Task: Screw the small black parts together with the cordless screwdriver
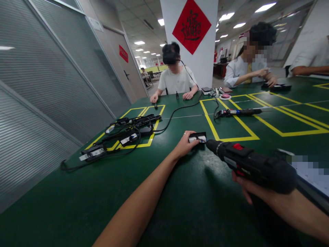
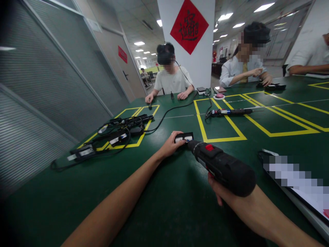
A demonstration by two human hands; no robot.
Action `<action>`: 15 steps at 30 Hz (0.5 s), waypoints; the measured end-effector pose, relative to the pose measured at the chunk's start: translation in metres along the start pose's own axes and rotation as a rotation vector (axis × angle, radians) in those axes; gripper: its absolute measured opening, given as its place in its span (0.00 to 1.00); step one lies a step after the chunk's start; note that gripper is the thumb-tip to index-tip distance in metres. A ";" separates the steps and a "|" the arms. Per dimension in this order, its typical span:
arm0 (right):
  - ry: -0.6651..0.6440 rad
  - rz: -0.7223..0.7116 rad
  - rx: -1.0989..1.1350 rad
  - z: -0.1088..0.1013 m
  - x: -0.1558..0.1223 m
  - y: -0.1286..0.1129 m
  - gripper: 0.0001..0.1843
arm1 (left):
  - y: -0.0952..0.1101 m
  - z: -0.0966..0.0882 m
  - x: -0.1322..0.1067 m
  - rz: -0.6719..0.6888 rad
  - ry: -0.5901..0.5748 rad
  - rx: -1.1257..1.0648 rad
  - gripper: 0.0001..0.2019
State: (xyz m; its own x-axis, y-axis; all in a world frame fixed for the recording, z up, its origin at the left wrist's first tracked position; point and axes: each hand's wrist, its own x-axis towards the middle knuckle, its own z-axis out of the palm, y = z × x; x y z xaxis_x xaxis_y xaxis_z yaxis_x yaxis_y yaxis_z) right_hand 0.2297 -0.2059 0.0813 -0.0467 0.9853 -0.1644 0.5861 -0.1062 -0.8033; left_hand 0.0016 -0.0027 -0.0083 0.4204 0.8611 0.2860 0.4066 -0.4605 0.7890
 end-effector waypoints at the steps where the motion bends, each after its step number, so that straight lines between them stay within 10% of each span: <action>1: -0.004 -0.003 0.004 0.000 0.000 0.000 0.17 | 0.000 0.000 0.000 -0.001 -0.002 -0.001 0.22; 15: -0.048 0.034 0.003 0.000 0.000 0.005 0.24 | 0.004 -0.001 -0.001 -0.022 -0.011 -0.018 0.24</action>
State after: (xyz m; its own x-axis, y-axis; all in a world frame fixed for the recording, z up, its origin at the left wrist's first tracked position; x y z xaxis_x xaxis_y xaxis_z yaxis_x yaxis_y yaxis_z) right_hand 0.2324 -0.2063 0.0777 -0.0655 0.9736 -0.2186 0.5852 -0.1400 -0.7987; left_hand 0.0020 -0.0055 -0.0055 0.4205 0.8684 0.2628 0.4008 -0.4377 0.8049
